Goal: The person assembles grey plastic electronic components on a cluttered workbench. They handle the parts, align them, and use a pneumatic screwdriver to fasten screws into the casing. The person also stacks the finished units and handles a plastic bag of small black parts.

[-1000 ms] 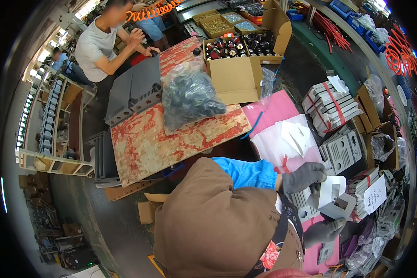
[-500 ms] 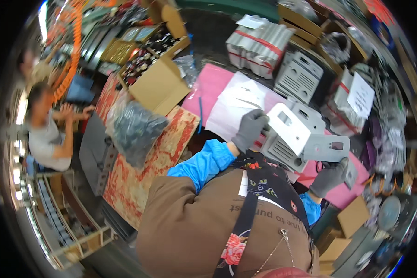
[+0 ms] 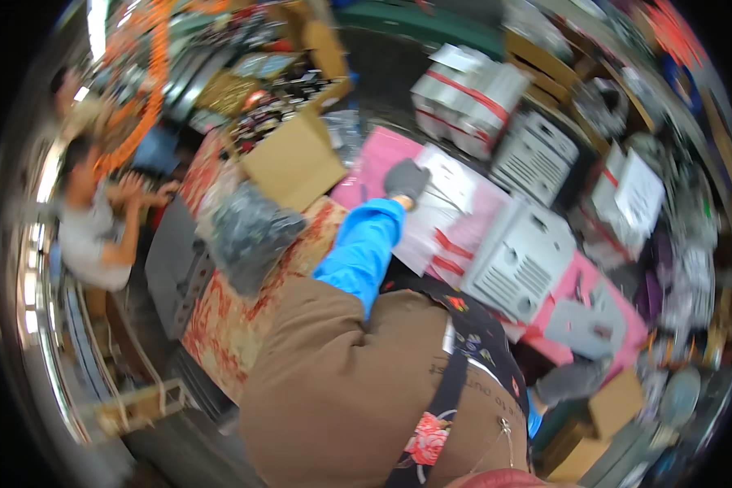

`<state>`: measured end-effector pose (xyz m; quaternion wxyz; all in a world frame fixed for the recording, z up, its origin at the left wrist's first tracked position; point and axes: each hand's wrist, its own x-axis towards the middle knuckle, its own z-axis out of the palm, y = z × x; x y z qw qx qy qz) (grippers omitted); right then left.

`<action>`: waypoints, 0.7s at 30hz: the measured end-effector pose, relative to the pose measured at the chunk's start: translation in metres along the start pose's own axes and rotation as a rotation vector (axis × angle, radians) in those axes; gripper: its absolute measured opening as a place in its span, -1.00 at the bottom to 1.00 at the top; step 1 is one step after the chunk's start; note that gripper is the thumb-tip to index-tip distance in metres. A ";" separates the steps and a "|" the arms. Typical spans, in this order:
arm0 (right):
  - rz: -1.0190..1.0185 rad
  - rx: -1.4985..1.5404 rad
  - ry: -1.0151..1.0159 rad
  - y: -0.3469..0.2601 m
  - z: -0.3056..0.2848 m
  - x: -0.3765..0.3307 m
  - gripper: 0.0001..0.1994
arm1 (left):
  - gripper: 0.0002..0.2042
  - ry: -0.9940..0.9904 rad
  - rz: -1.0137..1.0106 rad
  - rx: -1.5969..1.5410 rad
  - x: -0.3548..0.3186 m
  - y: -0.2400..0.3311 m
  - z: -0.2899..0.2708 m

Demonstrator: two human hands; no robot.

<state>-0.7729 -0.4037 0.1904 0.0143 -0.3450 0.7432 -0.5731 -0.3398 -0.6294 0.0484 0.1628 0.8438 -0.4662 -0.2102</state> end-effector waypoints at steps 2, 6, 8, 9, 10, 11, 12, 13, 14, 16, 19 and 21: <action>-0.080 -0.091 0.042 -0.016 -0.004 -0.001 -0.61 | -0.32 0.282 -0.011 -0.068 -0.008 -0.010 0.013; -0.041 0.210 -0.006 -0.079 0.022 0.003 -0.76 | -0.41 0.192 0.242 -0.481 -0.100 0.059 -0.036; -0.547 0.156 -0.139 -0.078 0.045 0.010 -0.80 | -0.66 0.145 0.573 -0.679 -0.154 0.097 -0.042; -0.778 0.133 -0.196 -0.077 0.052 0.011 -0.82 | -0.68 -0.177 0.548 -0.644 -0.191 0.122 -0.087; -0.963 0.102 -0.265 -0.096 0.060 0.005 -0.85 | -0.66 -0.474 0.412 -0.904 -0.218 0.132 -0.110; -1.146 0.107 -0.368 -0.106 0.066 0.006 -0.86 | -0.63 -0.456 0.482 -0.924 -0.235 0.138 -0.127; -1.269 0.119 -0.413 -0.110 0.071 0.008 -0.85 | -0.65 -0.468 0.507 -0.951 -0.241 0.142 -0.131; -1.392 0.130 -0.457 -0.113 0.075 0.010 -0.84 | -0.68 -0.481 0.533 -0.978 -0.244 0.144 -0.133; -1.431 0.140 -0.472 -0.119 0.077 0.009 -0.82 | -0.70 -0.499 0.514 -1.042 -0.246 0.141 -0.137; -1.497 0.149 -0.537 -0.126 0.080 0.011 -0.78 | -0.75 -0.535 0.477 -1.176 -0.248 0.137 -0.144; -1.597 0.162 -0.568 -0.129 0.087 0.014 -0.78 | -0.78 -0.559 0.342 -1.199 -0.253 0.134 -0.150; -1.595 0.185 -0.596 -0.123 0.094 0.013 -0.80 | -0.76 -0.480 0.377 -1.085 -0.258 0.132 -0.155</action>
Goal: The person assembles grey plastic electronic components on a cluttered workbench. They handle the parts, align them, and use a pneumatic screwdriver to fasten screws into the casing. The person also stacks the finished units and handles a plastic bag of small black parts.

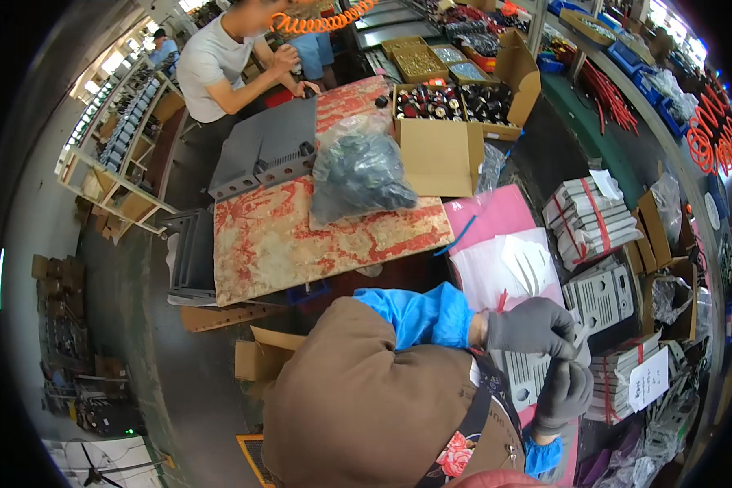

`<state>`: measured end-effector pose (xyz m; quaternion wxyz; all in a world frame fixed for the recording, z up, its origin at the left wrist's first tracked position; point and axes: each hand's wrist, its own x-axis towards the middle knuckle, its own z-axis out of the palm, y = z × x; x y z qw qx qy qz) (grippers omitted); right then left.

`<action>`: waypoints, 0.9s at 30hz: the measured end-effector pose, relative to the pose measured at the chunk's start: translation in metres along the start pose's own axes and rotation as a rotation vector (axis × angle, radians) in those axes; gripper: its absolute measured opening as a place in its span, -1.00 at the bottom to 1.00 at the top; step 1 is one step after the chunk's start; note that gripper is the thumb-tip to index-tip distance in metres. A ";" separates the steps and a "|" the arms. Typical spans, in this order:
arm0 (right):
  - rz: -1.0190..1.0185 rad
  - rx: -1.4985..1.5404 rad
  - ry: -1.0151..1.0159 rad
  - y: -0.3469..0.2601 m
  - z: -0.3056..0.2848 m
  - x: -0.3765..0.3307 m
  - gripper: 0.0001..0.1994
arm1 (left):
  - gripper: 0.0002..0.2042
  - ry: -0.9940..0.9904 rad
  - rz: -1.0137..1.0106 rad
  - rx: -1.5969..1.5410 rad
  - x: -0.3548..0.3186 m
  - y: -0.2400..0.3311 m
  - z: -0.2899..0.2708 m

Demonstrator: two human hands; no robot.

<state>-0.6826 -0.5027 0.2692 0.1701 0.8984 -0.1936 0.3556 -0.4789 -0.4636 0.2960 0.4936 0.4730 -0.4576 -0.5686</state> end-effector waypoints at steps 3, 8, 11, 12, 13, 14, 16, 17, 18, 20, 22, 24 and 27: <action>-0.024 0.124 -0.040 0.003 0.010 0.003 -0.79 | -0.76 0.092 0.107 0.157 -0.005 -0.007 -0.003; 0.387 0.254 0.118 0.004 0.008 -0.014 -0.38 | -0.77 0.083 0.229 0.046 -0.010 -0.011 -0.005; 0.746 0.522 0.219 -0.009 0.025 -0.059 -0.44 | -0.76 0.116 0.195 -0.026 -0.007 -0.010 -0.008; 0.837 0.481 0.186 -0.014 0.031 -0.070 -0.43 | -0.76 0.112 0.162 -0.055 -0.004 -0.010 -0.011; 1.056 0.550 0.209 -0.020 0.036 -0.066 -0.42 | -0.76 0.102 0.223 0.029 -0.005 -0.006 -0.014; 1.276 0.623 0.228 -0.025 0.043 -0.061 -0.41 | -0.78 0.070 0.361 0.090 -0.005 -0.006 -0.015; 1.471 0.788 0.138 -0.030 0.036 -0.029 -0.37 | -0.78 -0.053 0.336 0.014 -0.013 0.001 -0.018; 1.413 0.836 0.042 -0.020 0.051 -0.049 -0.43 | -0.78 -0.079 0.332 -0.015 -0.014 -0.002 -0.020; 1.303 0.782 -0.037 -0.014 0.051 -0.064 -0.48 | -0.78 -0.096 0.331 0.002 -0.014 -0.002 -0.023; 1.016 0.584 -0.159 -0.006 0.046 -0.082 -0.53 | -0.77 -0.132 0.346 0.006 -0.008 -0.004 -0.029; 0.983 0.635 -0.136 -0.004 0.049 -0.081 -0.53 | -0.79 -0.112 0.377 0.059 -0.004 -0.010 -0.040; 1.261 0.985 0.011 -0.003 0.051 -0.080 -0.50 | -0.79 -0.083 0.391 0.082 -0.001 -0.015 -0.049; 1.617 1.369 0.313 -0.005 0.048 -0.060 -0.54 | -0.79 0.018 0.396 0.170 -0.001 -0.019 -0.057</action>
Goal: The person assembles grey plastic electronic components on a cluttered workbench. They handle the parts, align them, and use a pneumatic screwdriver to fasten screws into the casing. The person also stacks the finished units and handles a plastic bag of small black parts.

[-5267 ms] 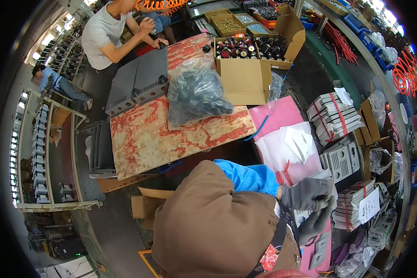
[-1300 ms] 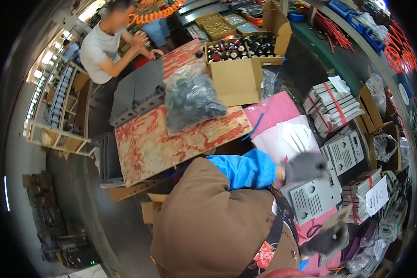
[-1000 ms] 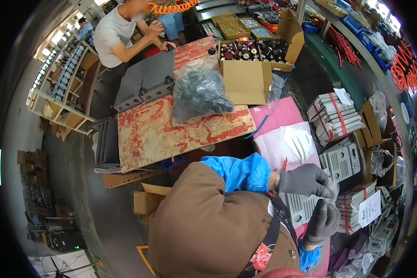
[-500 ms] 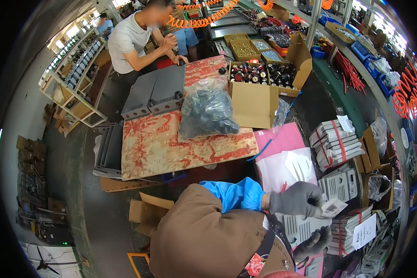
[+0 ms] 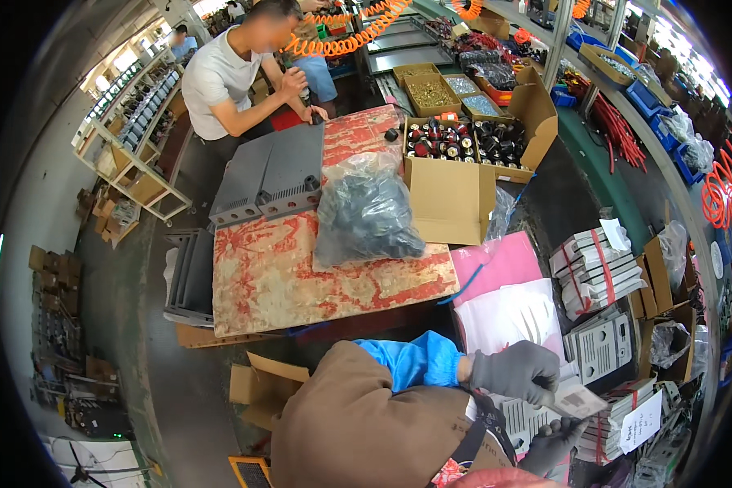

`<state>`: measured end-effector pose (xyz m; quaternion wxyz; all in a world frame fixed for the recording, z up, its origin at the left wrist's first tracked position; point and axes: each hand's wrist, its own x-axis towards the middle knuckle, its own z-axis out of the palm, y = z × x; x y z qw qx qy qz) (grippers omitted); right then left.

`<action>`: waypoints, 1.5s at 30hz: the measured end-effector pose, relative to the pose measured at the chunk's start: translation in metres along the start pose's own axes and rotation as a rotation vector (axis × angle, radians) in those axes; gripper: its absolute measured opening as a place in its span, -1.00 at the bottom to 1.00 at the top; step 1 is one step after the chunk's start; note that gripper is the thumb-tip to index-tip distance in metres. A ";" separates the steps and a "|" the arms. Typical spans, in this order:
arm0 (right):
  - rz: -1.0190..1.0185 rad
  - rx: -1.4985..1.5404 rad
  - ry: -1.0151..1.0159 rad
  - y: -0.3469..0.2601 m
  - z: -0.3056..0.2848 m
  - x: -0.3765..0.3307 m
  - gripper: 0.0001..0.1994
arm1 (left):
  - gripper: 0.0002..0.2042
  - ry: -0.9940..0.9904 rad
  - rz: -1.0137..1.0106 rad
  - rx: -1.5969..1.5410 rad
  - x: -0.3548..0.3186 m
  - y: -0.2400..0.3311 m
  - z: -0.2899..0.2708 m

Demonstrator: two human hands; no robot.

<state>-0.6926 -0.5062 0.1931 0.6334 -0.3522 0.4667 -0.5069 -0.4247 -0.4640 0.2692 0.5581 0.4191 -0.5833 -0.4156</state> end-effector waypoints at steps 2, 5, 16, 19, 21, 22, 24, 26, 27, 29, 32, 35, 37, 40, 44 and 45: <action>-0.059 0.023 0.051 0.002 0.002 -0.001 -0.62 | -0.78 0.024 -0.042 0.006 -0.001 -0.001 -0.006; -0.252 -0.377 -0.046 0.000 0.019 -0.004 -0.35 | -0.78 0.044 -0.055 0.025 0.002 0.001 -0.017; -0.394 -0.579 0.243 -0.027 0.079 -0.014 -0.67 | -0.81 0.233 -0.073 0.135 0.001 -0.023 -0.036; -0.391 -0.625 0.245 -0.026 0.077 -0.022 -0.70 | -0.81 0.275 -0.055 0.190 0.008 -0.018 -0.031; -0.339 -0.625 0.216 -0.026 0.070 -0.027 -0.71 | -0.81 0.286 -0.018 0.170 0.013 -0.039 -0.026; -0.317 -0.663 0.160 -0.021 0.051 -0.027 -0.72 | -0.81 0.262 -0.001 0.128 0.014 -0.055 -0.020; -0.197 -0.750 0.186 -0.013 0.027 -0.034 -0.79 | -0.82 0.211 -0.212 -0.064 0.009 -0.081 -0.008; -0.080 -0.580 0.233 -0.001 0.018 -0.045 -0.85 | -0.84 0.115 -0.492 -0.234 0.005 -0.090 0.003; -0.062 -0.651 0.197 -0.001 0.011 -0.050 -0.85 | -0.84 0.053 -0.575 -0.144 0.005 -0.085 0.004; 0.017 -0.709 0.186 0.006 -0.003 -0.057 -0.82 | -0.80 0.016 -0.697 -0.121 -0.001 -0.090 0.014; 0.069 -0.797 0.297 0.022 -0.027 -0.071 -0.76 | -0.76 -0.054 -0.772 -0.166 -0.007 -0.121 0.037; 0.013 -0.828 0.366 0.014 -0.042 -0.063 -0.74 | -0.75 -0.072 -0.758 -0.111 0.011 -0.124 0.062; -0.017 -0.887 0.430 0.007 -0.049 -0.045 -0.69 | -0.72 -0.082 -0.683 0.042 0.035 -0.129 0.077; -0.008 -0.893 0.477 0.007 -0.064 -0.014 -0.66 | -0.69 -0.073 -0.586 0.132 0.072 -0.146 0.098; -0.006 -0.960 0.492 0.017 -0.076 0.018 -0.63 | -0.68 -0.068 -0.576 0.176 0.095 -0.185 0.108; -0.011 -0.994 0.504 0.021 -0.079 0.022 -0.63 | -0.68 -0.045 -0.569 0.177 0.095 -0.189 0.111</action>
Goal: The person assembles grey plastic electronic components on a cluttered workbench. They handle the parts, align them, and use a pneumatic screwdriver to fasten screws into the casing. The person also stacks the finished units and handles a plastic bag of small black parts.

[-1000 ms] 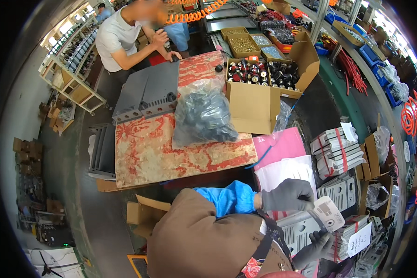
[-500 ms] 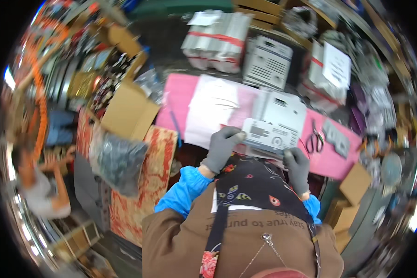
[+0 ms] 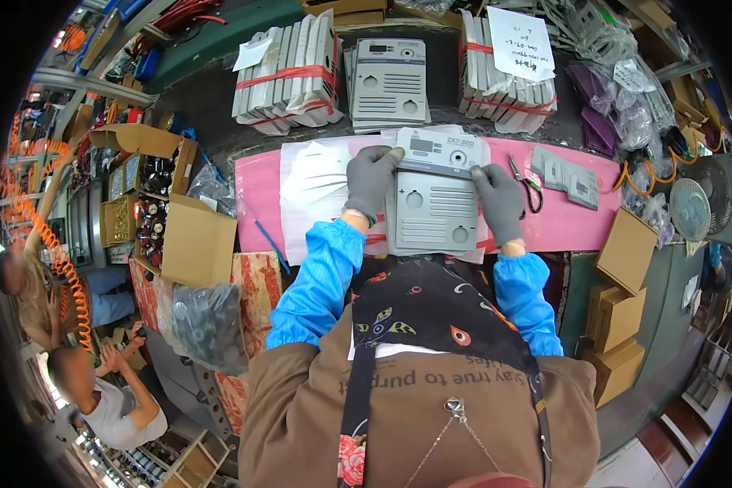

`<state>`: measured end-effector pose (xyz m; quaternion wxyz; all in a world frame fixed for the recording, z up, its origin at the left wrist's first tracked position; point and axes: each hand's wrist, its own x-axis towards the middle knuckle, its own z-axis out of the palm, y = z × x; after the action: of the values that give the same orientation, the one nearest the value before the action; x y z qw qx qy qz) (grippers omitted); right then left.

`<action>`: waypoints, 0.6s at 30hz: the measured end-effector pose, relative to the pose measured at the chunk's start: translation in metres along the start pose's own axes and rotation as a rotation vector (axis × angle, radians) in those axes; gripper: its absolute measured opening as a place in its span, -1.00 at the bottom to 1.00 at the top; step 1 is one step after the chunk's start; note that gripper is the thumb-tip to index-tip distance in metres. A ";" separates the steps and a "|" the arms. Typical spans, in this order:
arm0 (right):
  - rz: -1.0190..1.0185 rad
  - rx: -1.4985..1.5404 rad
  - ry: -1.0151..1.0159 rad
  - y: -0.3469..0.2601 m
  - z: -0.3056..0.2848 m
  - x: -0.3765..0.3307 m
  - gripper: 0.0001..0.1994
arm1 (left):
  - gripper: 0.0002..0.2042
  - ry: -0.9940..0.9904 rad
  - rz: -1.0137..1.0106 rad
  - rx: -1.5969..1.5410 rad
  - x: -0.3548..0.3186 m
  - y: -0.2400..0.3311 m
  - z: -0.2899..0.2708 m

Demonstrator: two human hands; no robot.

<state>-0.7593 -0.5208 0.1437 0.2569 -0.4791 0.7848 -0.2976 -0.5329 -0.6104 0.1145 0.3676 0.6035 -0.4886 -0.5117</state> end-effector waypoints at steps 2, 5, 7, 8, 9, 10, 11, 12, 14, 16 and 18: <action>-0.016 -0.064 0.029 0.005 0.006 0.006 -0.63 | -0.66 -0.008 -0.076 -0.031 0.003 -0.004 0.003; 0.016 -0.073 0.024 0.009 0.010 0.012 -0.62 | -0.64 -0.015 -0.145 -0.057 -0.001 -0.003 0.006; 0.018 -0.083 0.032 0.014 0.013 0.017 -0.61 | -0.63 -0.015 -0.161 -0.057 0.000 -0.004 0.008; 0.019 -0.087 0.035 0.016 0.014 0.018 -0.61 | -0.63 -0.008 -0.160 -0.050 0.000 -0.004 0.008; 0.032 -0.062 0.041 0.015 0.013 0.017 -0.61 | -0.62 -0.003 -0.158 -0.047 0.000 -0.005 0.009; 0.044 -0.038 0.047 0.012 0.013 0.015 -0.61 | -0.62 0.001 -0.156 -0.045 0.001 -0.006 0.010; 0.057 -0.013 0.052 0.009 0.014 0.015 -0.61 | -0.62 0.011 -0.153 -0.041 0.002 -0.008 0.010; 0.050 -0.006 0.059 0.010 0.015 0.014 -0.61 | -0.64 0.008 -0.163 -0.038 0.000 -0.006 0.011; 0.037 0.007 0.070 0.013 0.017 0.014 -0.62 | -0.67 0.003 -0.186 -0.031 0.000 0.001 0.012; 0.040 -0.025 0.083 0.010 0.018 0.014 -0.63 | -0.63 0.020 -0.175 -0.002 0.002 -0.003 0.012; 0.034 -0.038 0.097 0.011 0.020 0.014 -0.63 | -0.61 0.037 -0.167 0.019 0.005 -0.009 0.013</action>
<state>-0.7582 -0.5342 0.1207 0.2146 -0.4555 0.8099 -0.3009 -0.5432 -0.6122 0.1018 0.3269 0.6550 -0.4345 -0.5247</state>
